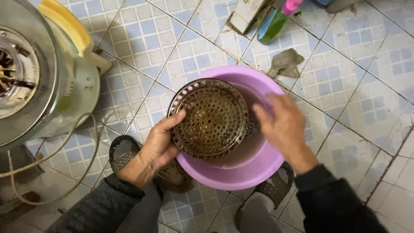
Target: A person is manually scrubbing a circular metal mesh component using steel wool in a basin of water.
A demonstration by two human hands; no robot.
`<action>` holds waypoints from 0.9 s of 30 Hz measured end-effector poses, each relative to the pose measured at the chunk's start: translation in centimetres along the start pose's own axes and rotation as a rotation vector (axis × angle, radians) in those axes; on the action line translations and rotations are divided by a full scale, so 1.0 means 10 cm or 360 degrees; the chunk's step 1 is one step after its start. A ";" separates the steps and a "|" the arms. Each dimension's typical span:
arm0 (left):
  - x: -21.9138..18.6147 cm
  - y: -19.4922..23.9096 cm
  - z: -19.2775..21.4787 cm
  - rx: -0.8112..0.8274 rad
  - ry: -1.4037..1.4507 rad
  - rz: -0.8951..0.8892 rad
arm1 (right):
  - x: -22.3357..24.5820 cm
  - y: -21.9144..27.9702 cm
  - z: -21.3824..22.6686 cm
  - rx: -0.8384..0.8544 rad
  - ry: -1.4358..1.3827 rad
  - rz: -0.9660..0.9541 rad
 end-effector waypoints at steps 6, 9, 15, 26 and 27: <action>0.05 0.02 0.04 0.0035 -0.0043 0.0053 | -0.89 -0.81 -0.14 0.0014 0.0299 -0.0170; 0.03 0.03 0.05 0.0026 -0.0062 0.0047 | -1.13 -1.15 -0.28 0.0523 0.0242 -0.0729; -0.05 0.10 0.03 0.0021 -0.0109 0.0075 | -1.42 -1.00 -0.62 0.0693 0.0365 -0.0539; -0.27 0.06 -0.03 0.0239 0.0089 0.0242 | -0.89 -0.87 0.14 -0.0485 -0.0402 -0.0791; -0.28 0.08 -0.08 0.0219 0.0085 0.0270 | -0.55 -0.82 0.35 -0.0398 -0.0566 -0.0750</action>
Point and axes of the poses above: each hand's wrist, its own y-axis away from the middle knuckle, its own z-axis out of the back of the hand, x = y × z, the point moved 2 cm from there along -y, towards the middle knuckle, and after that the axes turned 2 degrees about -x, right-handed, at the moved point
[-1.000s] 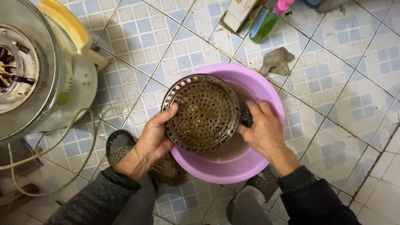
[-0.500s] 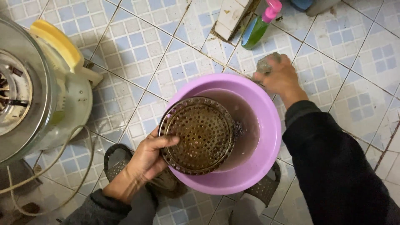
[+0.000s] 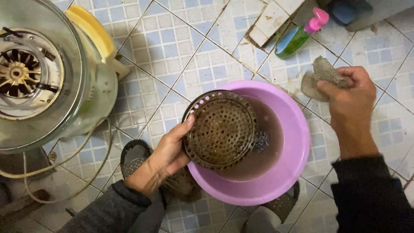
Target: A person is manually scrubbing a circular metal mesh component using steel wool in a basin of water.
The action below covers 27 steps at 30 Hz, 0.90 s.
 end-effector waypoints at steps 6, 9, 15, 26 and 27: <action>0.17 -0.02 -0.33 0.0017 -0.0023 -0.0096 | 0.92 1.10 -0.07 0.0516 -0.0740 -0.0141; 0.24 0.03 -0.45 -0.0027 -0.0021 -0.0172 | 0.82 1.25 -0.24 0.0394 -0.0397 0.0445; 0.26 -0.04 -0.40 0.0038 -0.0193 -0.0159 | 0.49 1.58 -0.49 0.0128 0.0573 0.1547; 0.25 -0.09 -0.43 -0.0080 -0.0171 -0.0217 | 0.45 1.62 -0.74 0.0269 0.0016 0.1392; 0.25 -0.07 -0.44 -0.0049 -0.0195 -0.0220 | 0.29 1.58 -0.78 0.0283 0.0042 0.1387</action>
Point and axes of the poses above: each hand's wrist, its own y-axis away from the middle knuckle, its own z-axis out of the back of the hand, x = y × z, the point moved 2 cm from there along -y, towards the middle knuckle, and after that the axes turned 2 degrees about -x, right-handed, at the moved point
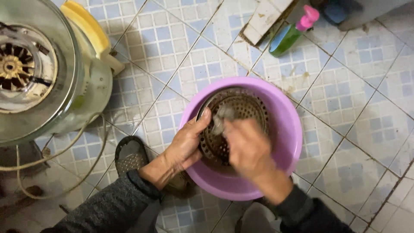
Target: A person is manually scrubbing a circular metal mesh component using steel wool in a basin of water.
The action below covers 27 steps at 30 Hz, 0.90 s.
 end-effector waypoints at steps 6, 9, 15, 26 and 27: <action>-0.02 0.03 -0.02 -0.0002 0.0024 -0.0040 | 0.15 -0.53 0.41 0.0091 -0.0033 -0.0433; -0.05 0.03 -0.06 0.0009 -0.0039 -0.0086 | 0.40 -0.25 0.17 0.0096 0.0033 -0.0297; 0.02 0.06 -0.04 -0.0058 -0.0125 -0.0062 | 0.22 -0.74 0.43 0.0090 -0.0091 -0.0410; 0.02 -0.08 0.06 -0.0055 -0.0370 -0.0140 | 0.18 -0.44 0.18 0.0181 -0.0115 -0.0301; 0.01 -0.05 -0.01 -0.0044 -0.0461 -0.0130 | 0.19 -0.50 0.24 0.0131 -0.0058 -0.0260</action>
Point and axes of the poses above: each hand's wrist, its own y-axis away from the middle knuckle, its own z-axis out of the back of the hand, x = y × z, the point moved 2 cm from there along -y, towards the middle knuckle, and after that the axes turned 2 degrees about -x, right-handed, at the moved point
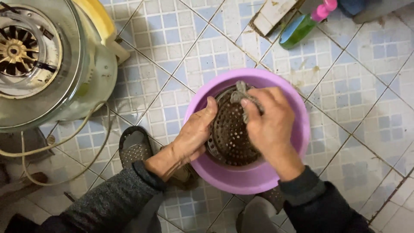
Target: A person is manually scrubbing a circular metal mesh component using steel wool in a basin of water.
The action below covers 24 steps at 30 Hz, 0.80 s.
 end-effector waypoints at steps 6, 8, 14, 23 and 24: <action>0.04 -0.01 0.02 -0.0056 0.0033 -0.0147 | 0.11 -0.11 -0.06 -0.0071 -0.0015 0.0070; 0.03 0.13 -0.04 0.0005 0.0088 -0.0184 | 0.02 -0.15 -0.01 -0.0098 0.0049 0.0118; 0.22 -0.12 0.18 0.0219 0.0187 -0.0332 | 0.21 -0.08 -0.08 -0.0048 -0.0319 0.0014; 0.14 -0.11 0.13 0.0223 0.0167 -0.0362 | 0.24 -0.08 -0.02 -0.0088 -0.0329 -0.0056; 0.07 -0.05 0.10 0.0227 0.0117 -0.0340 | 0.13 -0.14 -0.02 -0.0101 -0.0251 -0.0028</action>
Point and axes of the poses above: each hand's wrist, its own y-axis away from the middle knuckle, its own z-axis out of the back of the hand, x = y × z, the point moved 2 cm from there along -y, towards the middle knuckle, and after that the axes turned 2 degrees about -x, right-handed, at the moved point
